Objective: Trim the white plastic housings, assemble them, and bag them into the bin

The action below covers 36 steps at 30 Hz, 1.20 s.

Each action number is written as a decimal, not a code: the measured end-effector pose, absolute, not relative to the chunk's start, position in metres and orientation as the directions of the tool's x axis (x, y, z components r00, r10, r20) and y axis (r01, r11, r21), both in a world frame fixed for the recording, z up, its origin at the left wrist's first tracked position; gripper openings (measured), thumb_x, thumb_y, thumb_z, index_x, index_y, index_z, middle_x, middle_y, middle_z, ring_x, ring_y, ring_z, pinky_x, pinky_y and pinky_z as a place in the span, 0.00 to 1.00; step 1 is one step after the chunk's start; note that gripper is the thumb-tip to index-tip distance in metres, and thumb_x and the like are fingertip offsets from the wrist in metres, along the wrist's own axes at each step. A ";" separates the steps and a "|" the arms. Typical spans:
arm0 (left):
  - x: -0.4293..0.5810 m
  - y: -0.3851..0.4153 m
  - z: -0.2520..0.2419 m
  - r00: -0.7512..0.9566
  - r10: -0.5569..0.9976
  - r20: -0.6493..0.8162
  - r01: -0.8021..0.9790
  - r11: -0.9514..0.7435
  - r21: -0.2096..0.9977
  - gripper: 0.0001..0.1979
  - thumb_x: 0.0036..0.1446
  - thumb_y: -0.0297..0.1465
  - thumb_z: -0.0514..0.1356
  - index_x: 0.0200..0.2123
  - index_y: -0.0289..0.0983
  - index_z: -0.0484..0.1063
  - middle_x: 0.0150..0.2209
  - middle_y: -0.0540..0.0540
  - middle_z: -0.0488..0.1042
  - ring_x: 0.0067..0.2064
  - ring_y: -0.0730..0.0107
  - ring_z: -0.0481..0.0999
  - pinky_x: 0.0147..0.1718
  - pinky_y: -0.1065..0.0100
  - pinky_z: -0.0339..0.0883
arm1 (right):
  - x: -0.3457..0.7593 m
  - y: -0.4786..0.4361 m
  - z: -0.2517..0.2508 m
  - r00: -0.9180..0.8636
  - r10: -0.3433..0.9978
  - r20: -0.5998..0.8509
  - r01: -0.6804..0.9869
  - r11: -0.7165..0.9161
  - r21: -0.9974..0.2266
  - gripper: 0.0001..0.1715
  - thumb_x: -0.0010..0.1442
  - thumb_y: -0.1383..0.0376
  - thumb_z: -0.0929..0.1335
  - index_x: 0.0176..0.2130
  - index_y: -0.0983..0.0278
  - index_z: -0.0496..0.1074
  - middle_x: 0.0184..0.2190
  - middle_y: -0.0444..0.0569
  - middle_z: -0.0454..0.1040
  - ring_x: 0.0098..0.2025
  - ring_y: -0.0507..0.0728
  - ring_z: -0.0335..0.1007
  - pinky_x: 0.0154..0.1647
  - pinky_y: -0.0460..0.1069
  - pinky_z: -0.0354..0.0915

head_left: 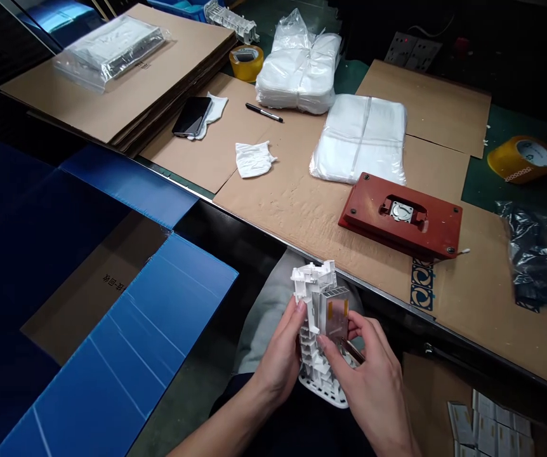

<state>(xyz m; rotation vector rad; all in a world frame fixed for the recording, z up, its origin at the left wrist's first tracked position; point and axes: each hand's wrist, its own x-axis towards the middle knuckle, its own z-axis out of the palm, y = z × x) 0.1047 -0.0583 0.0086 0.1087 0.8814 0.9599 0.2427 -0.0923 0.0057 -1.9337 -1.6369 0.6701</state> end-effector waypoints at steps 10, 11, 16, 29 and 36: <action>0.100 -0.061 0.009 0.254 0.761 -0.597 -0.651 0.591 0.476 0.26 0.67 0.42 0.57 0.66 0.46 0.62 0.64 0.46 0.69 0.67 0.54 0.63 0.59 0.62 0.64 | 0.247 -0.088 0.013 0.141 0.983 -0.116 0.714 -0.182 -0.676 0.20 0.62 0.51 0.70 0.50 0.56 0.70 0.40 0.44 0.72 0.40 0.54 0.73 0.38 0.46 0.70; 0.100 -0.062 0.008 0.257 0.763 -0.593 -0.650 0.590 0.479 0.26 0.67 0.42 0.57 0.66 0.46 0.62 0.64 0.46 0.69 0.67 0.54 0.63 0.59 0.61 0.64 | 0.247 -0.088 0.013 0.139 0.983 -0.117 0.714 -0.182 -0.676 0.20 0.62 0.51 0.70 0.50 0.56 0.70 0.40 0.45 0.72 0.40 0.54 0.73 0.38 0.46 0.71; 0.103 -0.061 0.006 0.267 0.756 -0.598 -0.658 0.596 0.461 0.29 0.67 0.43 0.58 0.68 0.47 0.58 0.64 0.45 0.69 0.66 0.54 0.65 0.60 0.61 0.63 | 0.244 -0.091 0.010 0.115 0.989 -0.089 0.697 -0.145 -0.702 0.22 0.63 0.50 0.70 0.52 0.58 0.71 0.42 0.47 0.73 0.41 0.55 0.73 0.39 0.47 0.72; 0.093 -0.055 0.005 0.320 0.701 -0.638 -0.597 0.671 0.439 0.29 0.66 0.46 0.58 0.66 0.45 0.62 0.61 0.43 0.73 0.63 0.52 0.69 0.62 0.55 0.63 | 0.255 -0.082 0.017 0.010 0.999 -0.042 0.537 -0.041 -0.843 0.12 0.68 0.62 0.66 0.49 0.58 0.77 0.41 0.47 0.71 0.40 0.49 0.74 0.37 0.38 0.72; 0.093 -0.056 0.002 0.347 0.675 -0.651 -0.609 0.690 0.391 0.29 0.65 0.47 0.58 0.64 0.40 0.65 0.56 0.39 0.77 0.58 0.51 0.74 0.60 0.52 0.65 | 0.258 -0.085 0.008 -0.010 0.993 -0.121 0.518 -0.099 -0.850 0.13 0.69 0.62 0.65 0.48 0.58 0.77 0.43 0.48 0.69 0.40 0.51 0.71 0.37 0.41 0.72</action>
